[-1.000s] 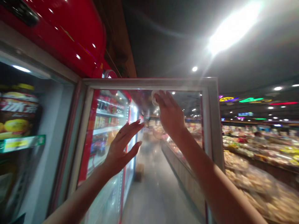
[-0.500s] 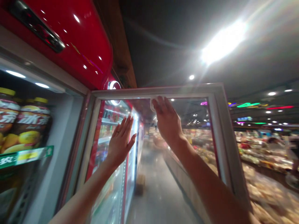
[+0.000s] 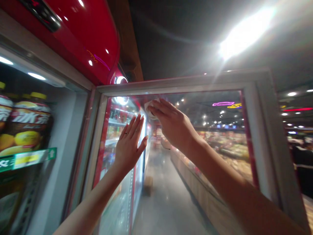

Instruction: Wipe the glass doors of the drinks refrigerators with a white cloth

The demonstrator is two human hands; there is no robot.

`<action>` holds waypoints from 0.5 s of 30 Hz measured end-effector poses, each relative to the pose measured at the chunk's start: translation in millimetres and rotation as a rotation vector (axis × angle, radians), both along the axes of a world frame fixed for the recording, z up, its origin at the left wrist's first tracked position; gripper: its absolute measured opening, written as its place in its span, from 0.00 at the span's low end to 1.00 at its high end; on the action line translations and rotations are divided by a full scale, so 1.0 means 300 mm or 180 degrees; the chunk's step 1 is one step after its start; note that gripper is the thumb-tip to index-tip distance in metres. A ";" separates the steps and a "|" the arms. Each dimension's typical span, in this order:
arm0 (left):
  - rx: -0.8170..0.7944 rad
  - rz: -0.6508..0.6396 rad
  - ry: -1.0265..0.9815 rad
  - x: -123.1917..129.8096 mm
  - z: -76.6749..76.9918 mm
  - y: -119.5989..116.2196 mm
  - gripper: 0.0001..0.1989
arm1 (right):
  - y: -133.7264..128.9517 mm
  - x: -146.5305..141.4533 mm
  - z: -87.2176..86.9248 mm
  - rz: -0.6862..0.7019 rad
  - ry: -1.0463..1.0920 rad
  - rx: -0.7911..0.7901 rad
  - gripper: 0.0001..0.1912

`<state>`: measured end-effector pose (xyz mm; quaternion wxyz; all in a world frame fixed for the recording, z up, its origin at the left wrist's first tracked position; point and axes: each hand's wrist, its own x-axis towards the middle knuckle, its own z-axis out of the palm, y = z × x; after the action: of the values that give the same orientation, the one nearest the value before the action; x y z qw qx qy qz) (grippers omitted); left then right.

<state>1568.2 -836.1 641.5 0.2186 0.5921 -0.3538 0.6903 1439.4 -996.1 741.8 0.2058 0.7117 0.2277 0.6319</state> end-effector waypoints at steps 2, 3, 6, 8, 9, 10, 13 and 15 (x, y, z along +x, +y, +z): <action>0.0016 -0.0010 0.0005 0.002 -0.001 0.000 0.36 | 0.005 -0.007 -0.007 0.0045 0.0073 -0.0071 0.35; 0.0030 -0.0017 0.0006 0.003 -0.002 0.000 0.36 | 0.003 -0.013 -0.007 0.0035 0.0052 -0.0032 0.36; 0.0074 -0.0046 -0.0005 0.008 -0.005 0.002 0.39 | -0.007 -0.032 0.000 -0.0043 -0.0057 0.0149 0.39; 0.0114 -0.0064 -0.0027 0.011 -0.007 0.004 0.42 | -0.015 -0.037 0.008 -0.0150 -0.0086 0.0217 0.40; 0.0133 -0.0066 -0.0038 0.013 -0.007 0.005 0.43 | -0.019 -0.037 0.012 -0.0200 -0.0098 0.0219 0.39; 0.0146 -0.0062 -0.0048 0.014 -0.008 0.005 0.43 | -0.023 -0.037 0.016 -0.0244 -0.0102 0.0202 0.39; 0.0136 -0.0039 -0.0059 0.017 -0.010 0.004 0.43 | -0.038 -0.042 0.028 -0.0303 -0.0140 0.0114 0.37; 0.0120 -0.0031 -0.0060 0.017 -0.010 0.001 0.42 | -0.045 -0.051 0.031 -0.0317 -0.0234 0.0148 0.36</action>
<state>1573.3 -835.9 638.4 0.2073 0.5878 -0.3717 0.6880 1424.1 -1009.5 751.1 0.2286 0.7031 0.1695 0.6517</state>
